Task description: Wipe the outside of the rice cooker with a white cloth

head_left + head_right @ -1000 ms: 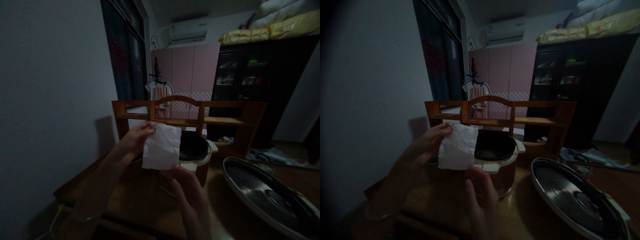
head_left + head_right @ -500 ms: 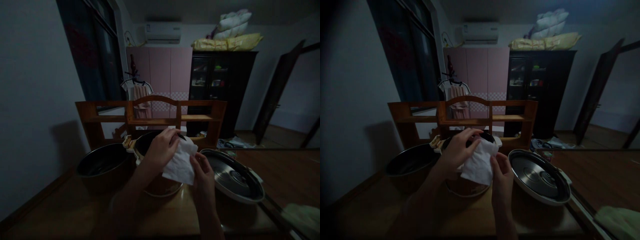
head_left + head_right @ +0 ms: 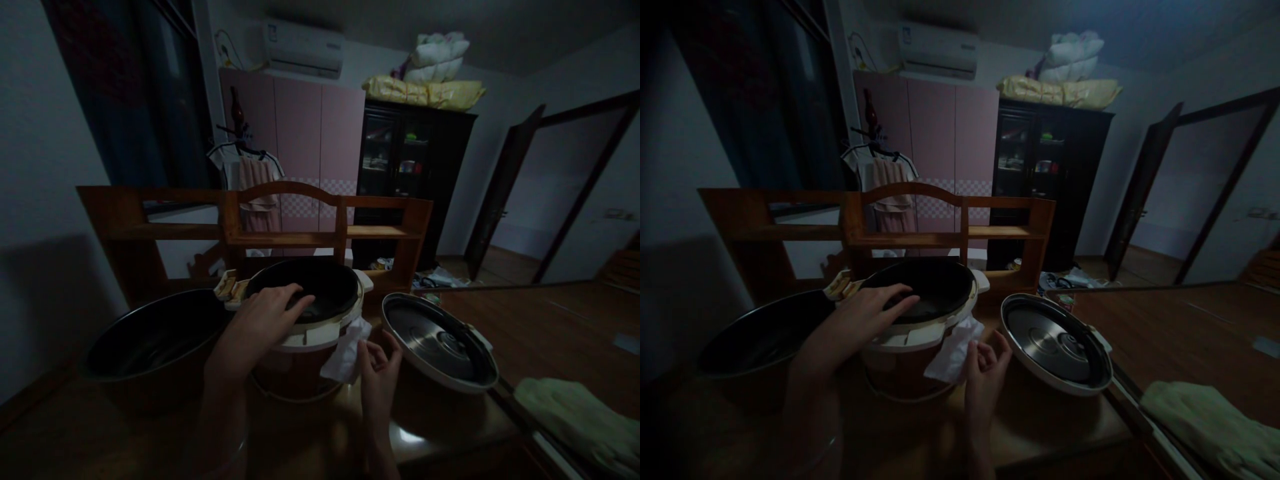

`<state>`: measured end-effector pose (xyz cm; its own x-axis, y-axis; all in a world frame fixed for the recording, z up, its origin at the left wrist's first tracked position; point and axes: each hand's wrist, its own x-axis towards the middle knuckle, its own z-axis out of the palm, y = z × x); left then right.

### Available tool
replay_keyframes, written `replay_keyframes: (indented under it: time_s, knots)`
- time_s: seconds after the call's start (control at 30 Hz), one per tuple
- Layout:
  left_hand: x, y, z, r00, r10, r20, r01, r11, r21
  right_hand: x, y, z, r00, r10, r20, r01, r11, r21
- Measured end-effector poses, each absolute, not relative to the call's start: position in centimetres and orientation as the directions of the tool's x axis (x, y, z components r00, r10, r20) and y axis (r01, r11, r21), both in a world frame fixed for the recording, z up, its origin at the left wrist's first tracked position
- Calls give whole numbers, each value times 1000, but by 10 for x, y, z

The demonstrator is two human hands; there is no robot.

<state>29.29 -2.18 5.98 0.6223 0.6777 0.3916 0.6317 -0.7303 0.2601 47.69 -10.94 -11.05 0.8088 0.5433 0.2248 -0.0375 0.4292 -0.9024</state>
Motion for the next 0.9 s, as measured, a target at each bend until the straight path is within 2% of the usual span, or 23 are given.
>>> replay_keyframes:
  time_s: [0.1, 0.17, 0.23, 0.3, 0.4, 0.5, 0.6, 0.67, 0.8, 0.9]
  knots:
    - [296, -18, 63, 618, 703, 352, 630, -711, 312, 472, -106, -109, 827, 421, 373, 247, 323, -914]
    - [298, -19, 64, 653, 683, 326, 606, -730, 316, 471, -104, -104, 788, 340, 514, 467, 215, -858]
    - [300, -20, 63, 701, 638, 319, 557, -769, 313, 470, -104, -99, 729, 326, 601, 578, 176, -797]
    - [303, -19, 61, 740, 593, 319, 505, -802, 319, 467, -105, -97, 704, 362, 611, 565, 235, -791]
    - [309, -14, 55, 809, 506, 299, 423, -855, 302, 455, -108, -103, 706, 442, 554, 432, 351, -831]
    - [320, -4, 49, 879, 400, 260, 325, -901, 288, 435, -111, -118, 694, 531, 487, 351, 342, -872]
    - [329, 5, 45, 891, 382, 244, 305, -904, 301, 421, -111, -131, 659, 583, 474, 364, 305, -880]
    - [331, 10, 44, 896, 360, 260, 299, -922, 246, 418, -109, -137, 643, 612, 460, 348, 302, -888]
    - [330, 16, 40, 932, 236, 275, 237, -971, 30, 434, -102, -136, 662, 618, 425, 263, 340, -903]
    - [329, 18, 38, 932, 219, 288, 227, -974, 5, 459, -93, -119, 677, 596, 431, 256, 359, -898]
